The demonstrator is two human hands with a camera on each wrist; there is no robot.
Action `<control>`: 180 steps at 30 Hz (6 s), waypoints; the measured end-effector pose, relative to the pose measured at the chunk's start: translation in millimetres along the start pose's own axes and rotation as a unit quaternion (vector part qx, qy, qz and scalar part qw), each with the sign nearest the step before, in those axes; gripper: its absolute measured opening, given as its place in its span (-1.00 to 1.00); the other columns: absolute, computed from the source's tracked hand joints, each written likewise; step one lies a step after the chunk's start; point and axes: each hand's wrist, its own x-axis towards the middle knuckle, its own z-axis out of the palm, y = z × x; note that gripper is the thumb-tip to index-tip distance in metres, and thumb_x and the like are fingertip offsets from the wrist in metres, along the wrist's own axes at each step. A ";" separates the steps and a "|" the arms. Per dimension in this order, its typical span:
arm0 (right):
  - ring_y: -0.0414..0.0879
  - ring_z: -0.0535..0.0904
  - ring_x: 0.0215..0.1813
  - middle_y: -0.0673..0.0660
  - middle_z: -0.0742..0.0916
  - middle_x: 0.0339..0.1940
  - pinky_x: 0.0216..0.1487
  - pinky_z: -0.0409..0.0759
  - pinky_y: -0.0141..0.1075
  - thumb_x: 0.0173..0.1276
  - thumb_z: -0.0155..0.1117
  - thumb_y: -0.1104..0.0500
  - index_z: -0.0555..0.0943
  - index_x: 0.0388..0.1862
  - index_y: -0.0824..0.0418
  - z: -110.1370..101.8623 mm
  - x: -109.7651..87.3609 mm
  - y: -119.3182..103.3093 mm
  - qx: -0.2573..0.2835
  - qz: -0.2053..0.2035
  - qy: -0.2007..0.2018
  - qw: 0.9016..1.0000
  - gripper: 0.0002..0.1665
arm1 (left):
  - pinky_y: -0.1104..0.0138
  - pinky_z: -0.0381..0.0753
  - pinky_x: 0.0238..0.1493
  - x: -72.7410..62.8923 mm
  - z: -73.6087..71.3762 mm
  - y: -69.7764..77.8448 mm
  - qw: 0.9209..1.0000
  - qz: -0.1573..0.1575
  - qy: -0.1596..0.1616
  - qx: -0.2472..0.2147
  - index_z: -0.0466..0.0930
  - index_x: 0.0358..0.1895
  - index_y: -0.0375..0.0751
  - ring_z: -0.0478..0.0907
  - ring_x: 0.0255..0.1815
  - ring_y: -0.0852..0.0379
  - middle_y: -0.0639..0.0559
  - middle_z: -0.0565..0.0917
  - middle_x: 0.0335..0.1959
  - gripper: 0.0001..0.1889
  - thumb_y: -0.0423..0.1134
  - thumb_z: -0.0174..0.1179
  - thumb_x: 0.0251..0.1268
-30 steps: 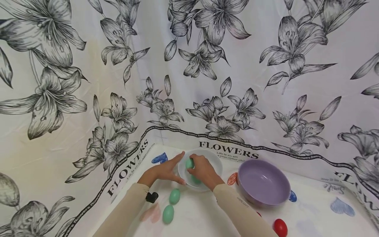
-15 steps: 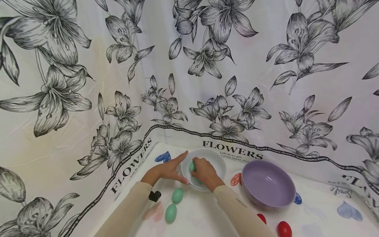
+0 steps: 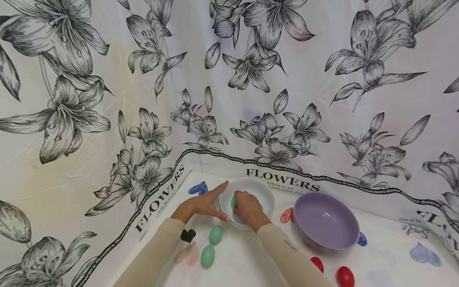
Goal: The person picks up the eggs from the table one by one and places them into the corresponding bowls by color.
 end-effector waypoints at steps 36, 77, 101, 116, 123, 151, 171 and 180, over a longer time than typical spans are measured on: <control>-0.24 0.66 0.31 -0.10 0.74 0.31 0.30 0.65 -0.20 0.48 0.47 -0.05 0.62 0.43 -0.06 -35.7 -112.1 -71.9 0.256 -0.121 0.183 0.941 -0.43 | -0.07 0.04 0.68 0.3 -7.9 4.9 1.000 0.009 -0.008 0.019 -0.35 0.77 -0.01 -0.18 0.77 -0.09 -0.02 -0.20 0.79 0.45 0.41 0.52 0.04; -0.33 0.67 0.20 -0.13 0.78 0.19 0.25 0.67 -0.26 0.32 0.56 -0.19 0.65 0.35 0.09 68.8 -131.7 -62.5 0.229 -0.097 -0.027 0.968 -0.30 | -0.04 0.06 0.68 1.5 0.3 2.1 1.000 -0.001 0.004 -0.003 -0.37 0.77 -0.02 -0.19 0.76 -0.03 0.01 -0.22 0.79 0.55 0.41 0.60 -0.09; -0.15 0.65 0.33 -0.11 0.70 0.36 0.30 0.65 -0.17 0.38 0.54 -0.13 0.58 0.45 0.02 -2.6 -145.9 -40.7 0.274 -0.091 0.014 0.957 -0.29 | -0.06 0.05 0.68 1.9 -1.3 0.8 1.000 -0.004 -0.001 0.012 -0.40 0.76 0.00 -0.21 0.77 -0.05 0.01 -0.25 0.78 0.56 0.48 0.56 -0.11; 0.12 0.71 0.26 0.22 0.75 0.26 0.26 0.66 0.01 0.28 0.65 0.10 0.60 0.39 0.28 -95.9 -117.3 42.4 0.173 -0.065 0.208 0.961 -0.26 | -0.03 -0.01 0.69 0.2 -0.3 1.1 1.000 -0.002 0.002 0.001 -0.42 0.76 0.04 -0.24 0.77 -0.05 -0.01 -0.26 0.79 0.55 0.42 0.59 -0.10; 0.17 0.68 0.32 0.21 0.74 0.30 0.34 0.60 0.12 0.37 0.58 0.02 0.52 0.50 0.20 -111.7 -101.8 56.9 0.119 -0.020 0.177 0.977 -0.21 | -0.04 0.00 0.69 0.9 -0.1 0.5 1.000 -0.007 0.000 0.004 -0.43 0.76 0.04 -0.26 0.77 -0.06 0.01 -0.28 0.78 0.58 0.45 0.59 -0.13; 0.21 0.76 0.08 0.33 0.77 0.14 0.12 0.74 0.01 0.38 0.52 0.25 0.46 0.49 0.32 -62.5 -45.6 51.7 -0.070 0.002 -0.054 0.996 -0.26 | -0.02 -0.01 0.69 -3.8 -2.6 6.7 1.000 -0.014 -0.004 -0.002 -0.40 0.76 0.10 -0.26 0.77 -0.01 0.05 -0.28 0.78 0.54 0.39 0.62 -0.10; 0.17 0.72 -0.11 0.31 0.71 -0.23 -0.13 0.78 0.03 0.26 0.57 0.36 0.62 0.06 0.34 -51.3 -42.3 51.6 -0.127 -0.026 -0.040 0.991 -0.57 | -0.08 0.05 0.67 -6.0 -2.8 9.7 1.000 -0.007 -0.003 -0.004 -0.40 0.76 0.02 -0.22 0.77 -0.10 -0.03 -0.26 0.79 0.53 0.35 0.63 -0.07; 0.21 0.73 -0.04 0.33 0.73 -0.18 -0.07 0.77 0.07 0.26 0.60 0.30 0.62 0.07 0.31 -52.7 -43.7 49.9 -0.123 -0.016 -0.039 0.991 -0.56 | -0.08 0.07 0.67 -5.0 -1.5 8.3 1.000 -0.006 0.004 0.001 -0.38 0.76 0.02 -0.19 0.77 -0.11 -0.04 -0.24 0.79 0.53 0.35 0.63 -0.07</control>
